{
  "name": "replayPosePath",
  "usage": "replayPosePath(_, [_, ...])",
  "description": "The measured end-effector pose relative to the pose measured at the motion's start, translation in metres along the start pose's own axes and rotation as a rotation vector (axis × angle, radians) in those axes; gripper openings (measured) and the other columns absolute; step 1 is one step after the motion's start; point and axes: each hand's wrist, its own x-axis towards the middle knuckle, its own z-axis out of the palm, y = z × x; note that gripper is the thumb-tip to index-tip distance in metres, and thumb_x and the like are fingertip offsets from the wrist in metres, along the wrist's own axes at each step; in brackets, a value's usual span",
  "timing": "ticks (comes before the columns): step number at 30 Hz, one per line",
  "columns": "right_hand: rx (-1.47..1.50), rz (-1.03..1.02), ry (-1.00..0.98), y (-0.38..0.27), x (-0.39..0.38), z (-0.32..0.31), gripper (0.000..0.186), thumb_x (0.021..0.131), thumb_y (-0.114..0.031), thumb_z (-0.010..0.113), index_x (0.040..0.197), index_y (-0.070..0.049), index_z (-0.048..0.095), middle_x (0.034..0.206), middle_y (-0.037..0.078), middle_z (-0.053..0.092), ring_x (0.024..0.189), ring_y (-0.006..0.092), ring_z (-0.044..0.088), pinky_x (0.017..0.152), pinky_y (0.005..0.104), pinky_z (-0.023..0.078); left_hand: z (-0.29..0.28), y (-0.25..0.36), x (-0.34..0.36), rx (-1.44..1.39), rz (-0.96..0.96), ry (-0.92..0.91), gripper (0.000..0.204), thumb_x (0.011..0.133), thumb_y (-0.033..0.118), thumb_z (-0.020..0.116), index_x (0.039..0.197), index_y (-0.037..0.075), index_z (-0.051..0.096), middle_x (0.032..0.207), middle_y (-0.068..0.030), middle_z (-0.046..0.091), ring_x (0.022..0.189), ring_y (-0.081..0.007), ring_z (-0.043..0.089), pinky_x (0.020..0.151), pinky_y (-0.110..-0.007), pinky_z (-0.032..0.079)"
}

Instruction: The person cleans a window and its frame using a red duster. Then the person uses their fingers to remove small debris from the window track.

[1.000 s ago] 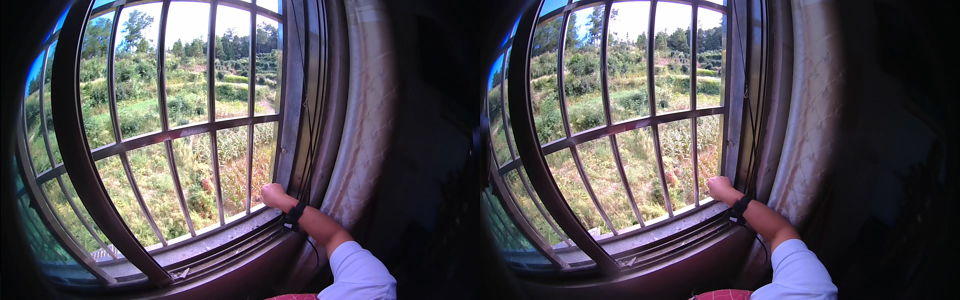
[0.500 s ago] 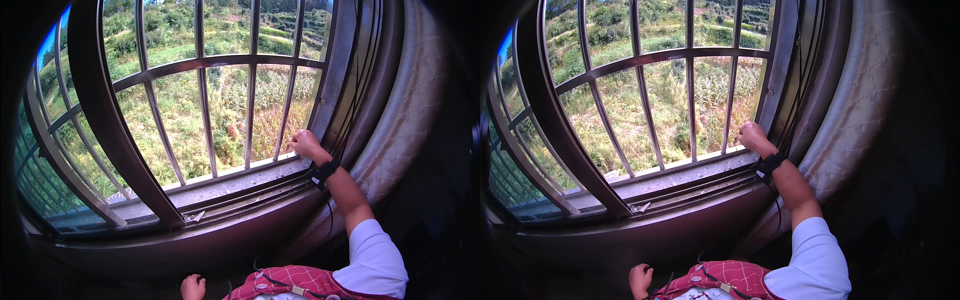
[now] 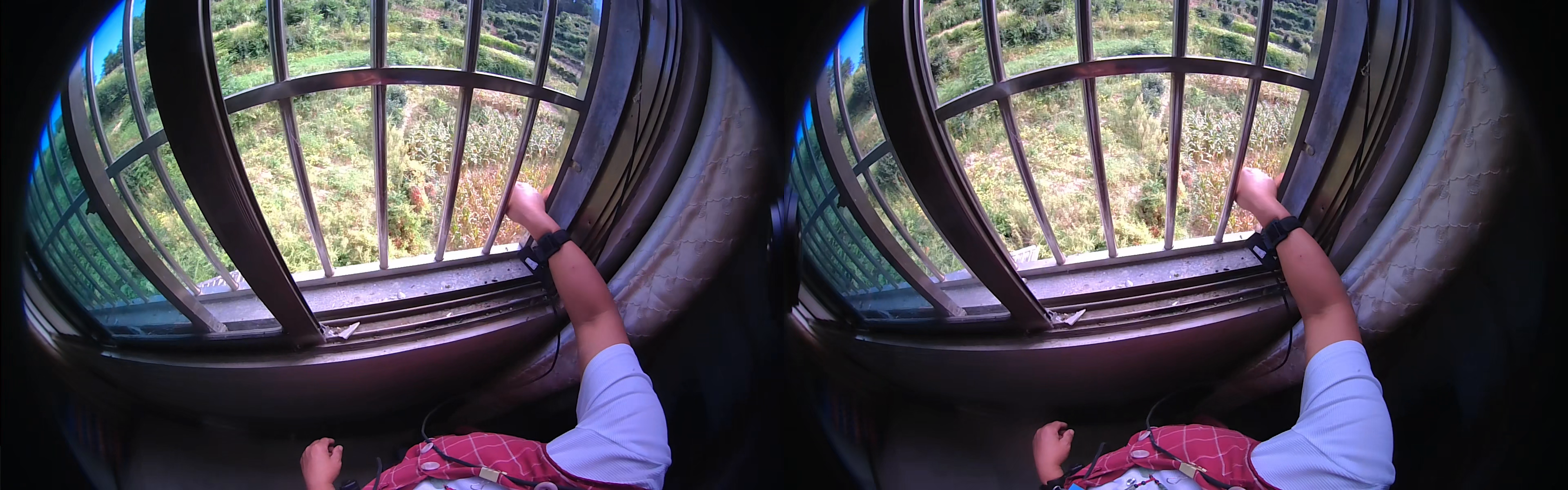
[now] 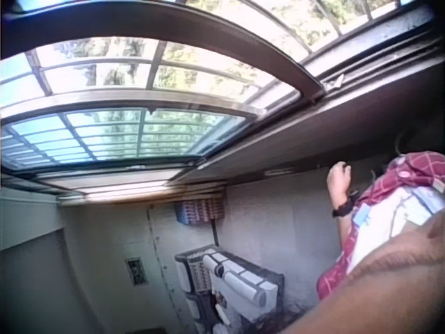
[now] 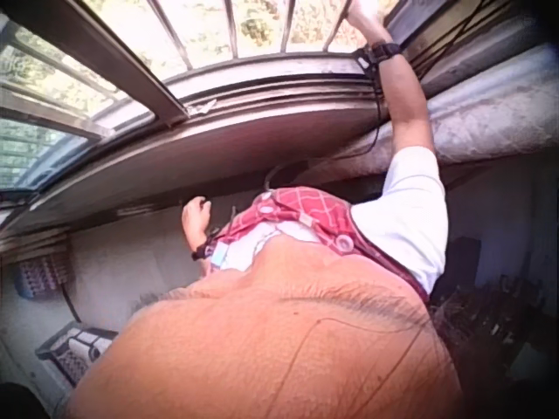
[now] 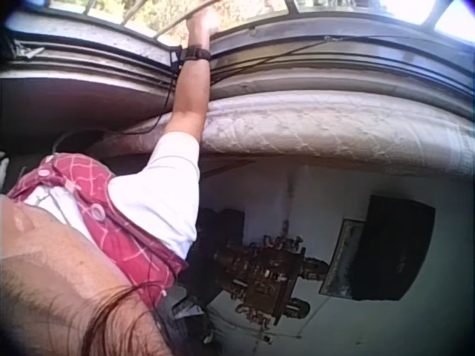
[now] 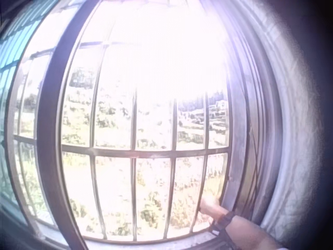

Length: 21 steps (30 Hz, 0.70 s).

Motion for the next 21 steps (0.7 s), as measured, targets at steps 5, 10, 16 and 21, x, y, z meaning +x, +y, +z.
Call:
replayPosePath(5, [0.083, 0.116, 0.130, 0.015, -0.003, -0.005, 0.022, 0.078, -0.027, 0.064, 0.083, -0.005, 0.068, 0.090, 0.019, 0.067, 0.092, 0.0357, 0.064, 0.090, 0.0557, 0.036, 0.014, -0.019, -0.010, 0.068, -0.115, -0.065, 0.024, 0.077, 0.022, 0.070, 0.094, 0.006, 0.070, 0.090, -0.0125, 0.069, 0.087, -0.0305, 0.066, 0.078, -0.041, 0.052])
replayPosePath(10, [0.136, -0.054, 0.272, 0.023, -0.058, -0.019, 0.022, 0.087, -0.020, 0.057, 0.085, 0.000, 0.066, 0.085, 0.021, 0.064, 0.084, 0.0380, 0.062, 0.074, 0.0474, 0.047, 0.018, -0.005, -0.018, 0.066, -0.101, 0.005, 0.023, 0.080, 0.022, 0.068, 0.096, 0.006, 0.069, 0.090, -0.0123, 0.068, 0.088, -0.0314, 0.065, 0.077, -0.041, 0.052])
replayPosePath(16, [0.805, -0.402, 0.090, -0.063, -0.182, -0.070, 0.014, 0.087, -0.010, 0.061, 0.084, 0.002, 0.065, 0.060, 0.010, 0.057, 0.052, 0.0166, 0.055, 0.051, 0.0278, 0.040, 0.033, -0.005, -0.066, 0.012, -0.198, 0.015, 0.020, 0.081, 0.022, 0.067, 0.093, 0.006, 0.069, 0.093, -0.0122, 0.067, 0.088, -0.0336, 0.064, 0.077, -0.043, 0.051])
replayPosePath(21, [1.002, -0.846, -0.416, -0.100, -0.252, -0.076, 0.016, 0.076, -0.016, 0.071, 0.081, 0.000, 0.067, 0.063, 0.011, 0.061, 0.052, 0.0186, 0.056, 0.051, 0.0274, 0.041, 0.028, -0.030, -0.114, 0.019, -0.182, 0.161, 0.021, 0.082, 0.022, 0.065, 0.093, 0.005, 0.069, 0.097, -0.0109, 0.065, 0.093, -0.0314, 0.062, 0.083, -0.042, 0.050])
